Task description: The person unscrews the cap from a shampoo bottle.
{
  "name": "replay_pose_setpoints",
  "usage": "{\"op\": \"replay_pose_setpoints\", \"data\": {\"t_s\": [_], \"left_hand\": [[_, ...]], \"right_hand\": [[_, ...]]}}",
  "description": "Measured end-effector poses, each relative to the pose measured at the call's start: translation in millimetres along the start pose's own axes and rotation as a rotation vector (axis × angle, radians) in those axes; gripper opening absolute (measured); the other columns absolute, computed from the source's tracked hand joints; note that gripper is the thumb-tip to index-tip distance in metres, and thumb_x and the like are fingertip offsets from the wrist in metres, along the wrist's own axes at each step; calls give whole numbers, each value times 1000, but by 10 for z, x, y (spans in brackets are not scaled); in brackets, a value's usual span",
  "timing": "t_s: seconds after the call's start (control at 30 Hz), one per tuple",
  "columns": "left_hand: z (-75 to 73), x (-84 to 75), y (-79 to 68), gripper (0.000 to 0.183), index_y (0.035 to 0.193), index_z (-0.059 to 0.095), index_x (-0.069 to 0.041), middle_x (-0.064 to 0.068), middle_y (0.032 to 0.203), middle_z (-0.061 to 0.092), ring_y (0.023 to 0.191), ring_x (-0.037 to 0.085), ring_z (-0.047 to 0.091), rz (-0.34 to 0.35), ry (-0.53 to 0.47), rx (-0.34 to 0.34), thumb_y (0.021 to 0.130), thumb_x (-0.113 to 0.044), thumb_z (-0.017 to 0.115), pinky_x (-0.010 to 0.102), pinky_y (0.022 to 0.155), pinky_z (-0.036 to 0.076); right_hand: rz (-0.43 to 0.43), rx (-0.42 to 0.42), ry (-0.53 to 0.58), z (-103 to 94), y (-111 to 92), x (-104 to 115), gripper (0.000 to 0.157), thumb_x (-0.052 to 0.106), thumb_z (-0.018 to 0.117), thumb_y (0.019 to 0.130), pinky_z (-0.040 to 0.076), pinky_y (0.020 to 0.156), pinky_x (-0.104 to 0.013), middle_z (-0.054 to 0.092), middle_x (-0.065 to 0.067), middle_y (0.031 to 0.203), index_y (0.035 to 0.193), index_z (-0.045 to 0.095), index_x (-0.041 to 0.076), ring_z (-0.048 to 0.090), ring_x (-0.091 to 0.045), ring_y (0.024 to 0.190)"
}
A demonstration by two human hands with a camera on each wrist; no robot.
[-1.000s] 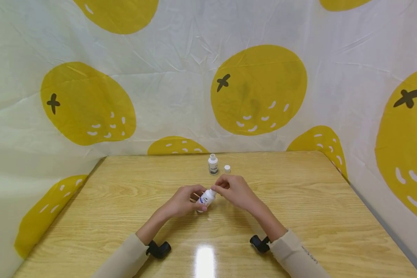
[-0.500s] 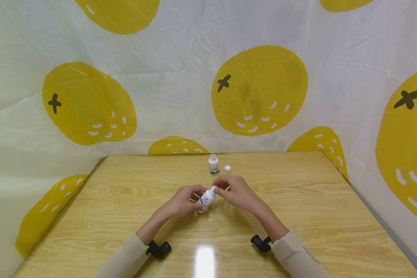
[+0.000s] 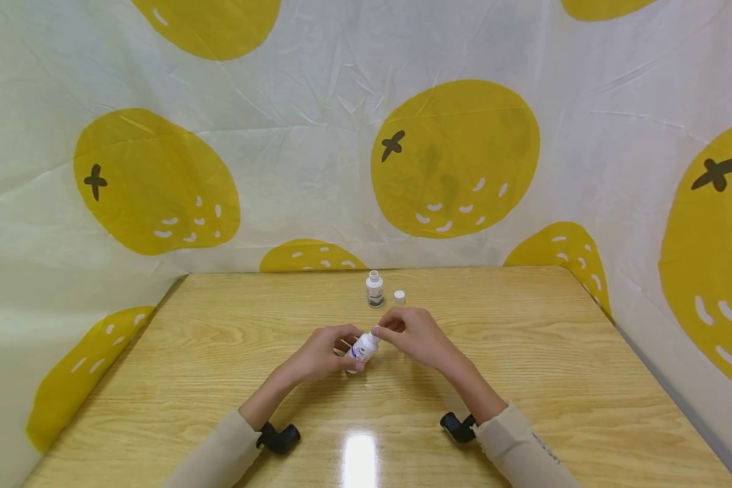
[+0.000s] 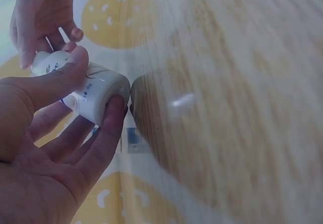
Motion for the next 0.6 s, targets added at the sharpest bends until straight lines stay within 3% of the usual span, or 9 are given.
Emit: {"op": "replay_pose_setpoints", "data": {"t_s": [0.3,0.6], "left_hand": [[7,-11,-3,44,125,70,-13,8,114,75,99,20,72,1,4,6,85,-16,86,31,81,59],[15,6,-2,47,129,70,-14,9,115,75,98,22,73,-2,-28,9,85,-14,86,28,75,59]], "right_hand": [[-27,16,3,9,2,28,14,24,72,98,55,75,-26,75,3,89,101,77,12,65,-11,81],[-39,36,8,12,-7,39,15,22,73,97,55,76,-28,75,1,94,106,76,11,67,-11,85]]}}
Point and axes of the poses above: each hand's wrist, its own y-axis towards the middle knuckle, its own z-axis out of the palm, x = y × z, the point moved 9 cm from there along y, towards the middle knuckle
